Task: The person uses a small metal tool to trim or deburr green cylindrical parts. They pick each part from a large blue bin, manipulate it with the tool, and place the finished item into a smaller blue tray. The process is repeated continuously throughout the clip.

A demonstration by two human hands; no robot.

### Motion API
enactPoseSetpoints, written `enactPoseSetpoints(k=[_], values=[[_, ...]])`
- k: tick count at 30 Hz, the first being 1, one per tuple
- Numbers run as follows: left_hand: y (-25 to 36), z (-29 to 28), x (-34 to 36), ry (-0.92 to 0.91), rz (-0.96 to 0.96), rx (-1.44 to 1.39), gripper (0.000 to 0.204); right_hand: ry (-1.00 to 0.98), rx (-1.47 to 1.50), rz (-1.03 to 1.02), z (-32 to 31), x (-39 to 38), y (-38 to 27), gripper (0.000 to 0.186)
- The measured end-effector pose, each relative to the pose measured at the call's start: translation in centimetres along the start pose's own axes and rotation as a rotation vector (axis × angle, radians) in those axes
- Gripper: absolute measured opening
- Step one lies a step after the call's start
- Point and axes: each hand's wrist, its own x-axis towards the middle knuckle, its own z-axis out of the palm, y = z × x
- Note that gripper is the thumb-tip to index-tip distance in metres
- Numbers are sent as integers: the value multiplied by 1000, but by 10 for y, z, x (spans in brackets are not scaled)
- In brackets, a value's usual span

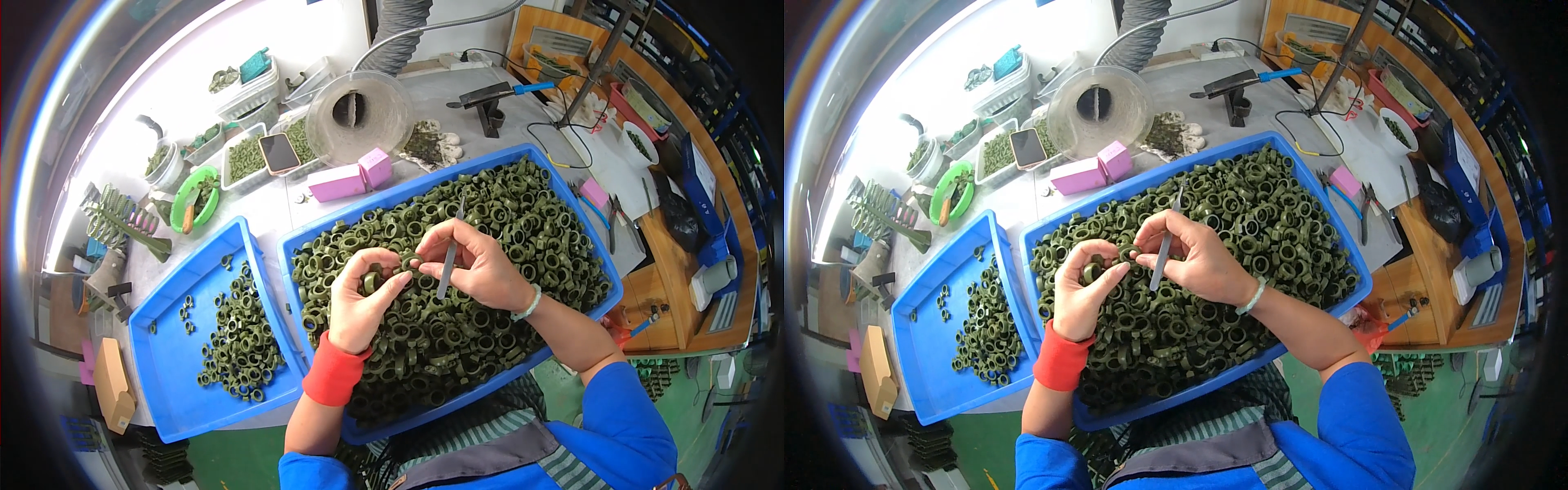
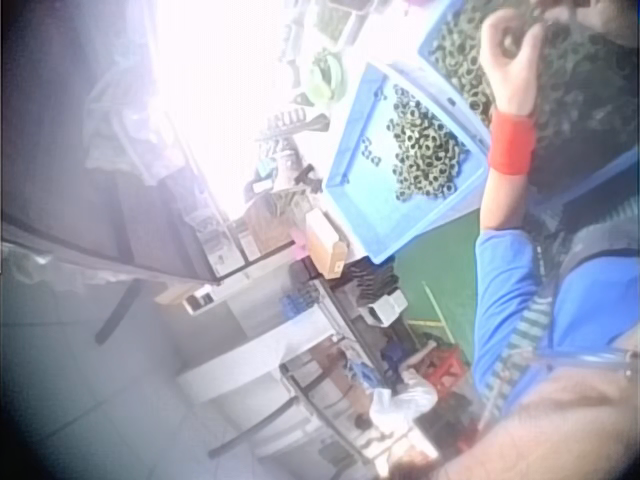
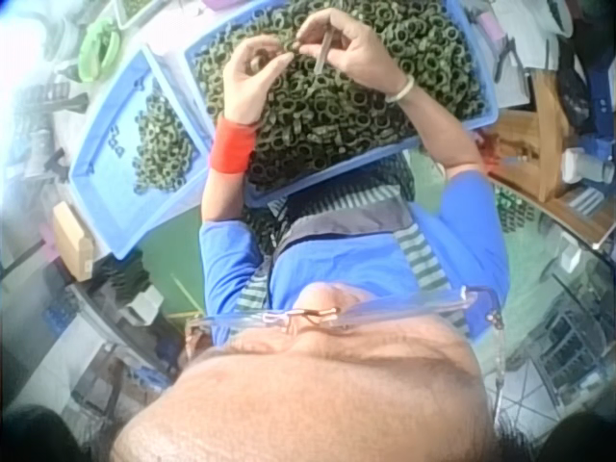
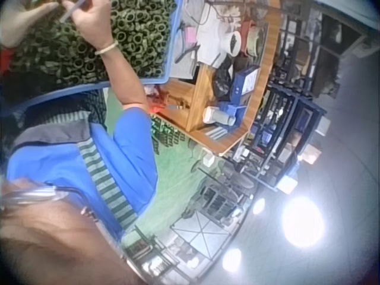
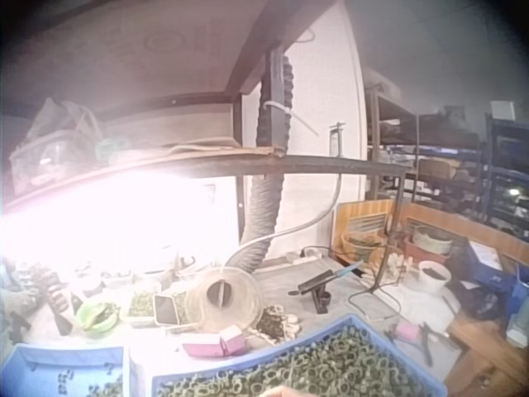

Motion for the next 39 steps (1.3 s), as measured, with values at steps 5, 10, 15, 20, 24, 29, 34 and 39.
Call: enactPoseSetpoints(k=[5,10,15,20,24,29,34,39], values=[[-10,-2,1,-3,103,12,17,1,-174,-85,1,0,-3,22],[-9,0,1,-25,214,91,19,-22,-276,-112,0,0,-5,20],[-7,-1,0,-34,259,171,21,-34,-332,-161,-2,0,-1,21],[-7,-2,0,-35,293,210,21,-38,-328,-133,-1,0,-4,18],[5,-3,-2,21,-70,-57,35,134,-308,-52,-6,5,5,13],[4,-11,4,-11,-382,-680,36,-138,-920,-355,-11,5,31,16],[1,-15,4,-64,-403,-894,16,-153,-886,-312,-12,8,35,18],[-1,-3,0,1,-310,-319,21,-39,-716,-378,2,3,13,21]])
